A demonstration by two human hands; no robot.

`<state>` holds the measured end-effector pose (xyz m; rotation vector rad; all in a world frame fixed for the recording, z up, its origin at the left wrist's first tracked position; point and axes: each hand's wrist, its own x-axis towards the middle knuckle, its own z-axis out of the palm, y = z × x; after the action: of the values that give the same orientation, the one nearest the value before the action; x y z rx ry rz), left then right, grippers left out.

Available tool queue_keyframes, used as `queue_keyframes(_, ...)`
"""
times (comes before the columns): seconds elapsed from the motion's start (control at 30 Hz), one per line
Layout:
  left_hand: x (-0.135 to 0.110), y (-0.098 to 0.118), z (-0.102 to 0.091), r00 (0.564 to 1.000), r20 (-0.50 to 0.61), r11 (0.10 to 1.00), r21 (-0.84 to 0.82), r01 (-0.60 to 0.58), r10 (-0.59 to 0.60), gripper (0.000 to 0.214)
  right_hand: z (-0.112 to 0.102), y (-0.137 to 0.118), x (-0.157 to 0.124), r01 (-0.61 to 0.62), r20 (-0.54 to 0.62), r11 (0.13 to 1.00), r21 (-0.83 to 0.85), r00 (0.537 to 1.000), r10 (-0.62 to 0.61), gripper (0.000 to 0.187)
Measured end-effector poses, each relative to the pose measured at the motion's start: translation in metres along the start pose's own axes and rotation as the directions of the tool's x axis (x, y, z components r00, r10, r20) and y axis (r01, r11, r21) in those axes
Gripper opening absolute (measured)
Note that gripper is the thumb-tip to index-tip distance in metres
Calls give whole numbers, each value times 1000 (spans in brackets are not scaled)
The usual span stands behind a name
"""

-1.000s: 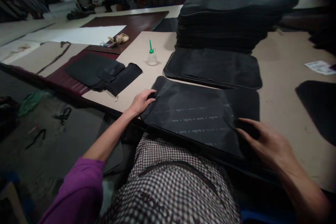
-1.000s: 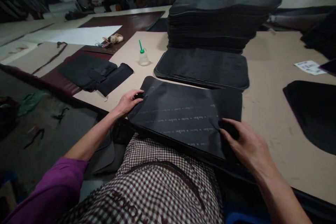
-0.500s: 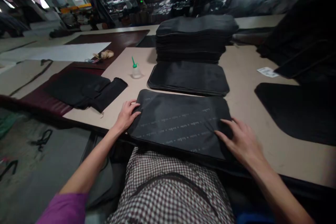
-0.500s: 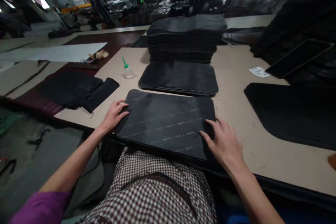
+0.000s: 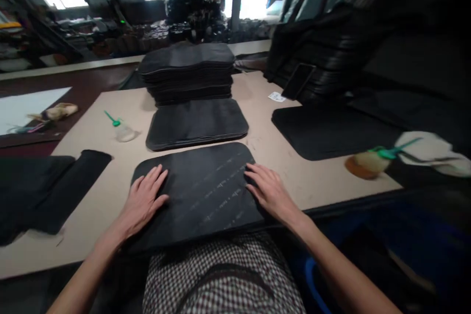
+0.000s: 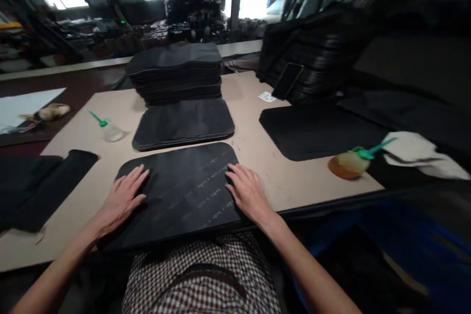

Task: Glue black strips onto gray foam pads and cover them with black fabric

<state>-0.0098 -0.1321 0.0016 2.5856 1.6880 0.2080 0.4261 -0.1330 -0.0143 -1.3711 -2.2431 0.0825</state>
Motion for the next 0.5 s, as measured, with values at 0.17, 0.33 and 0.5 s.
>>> queue_keyframes(0.17,14,-11,18,998,14,991,113,-66,65,69,-6,2,-1,-38,30,998,53,999,36,30)
queue_keyframes(0.33,10,-13,24,998,11,985,162,-63,62,71,-12,18,-6,-83,24,996,29,996,82,37)
queue_keyframes(0.5,13,-19,28,999,-20,985,164,-45,49,71,-20,34,6,-187,-62,982,-19,981,185,33)
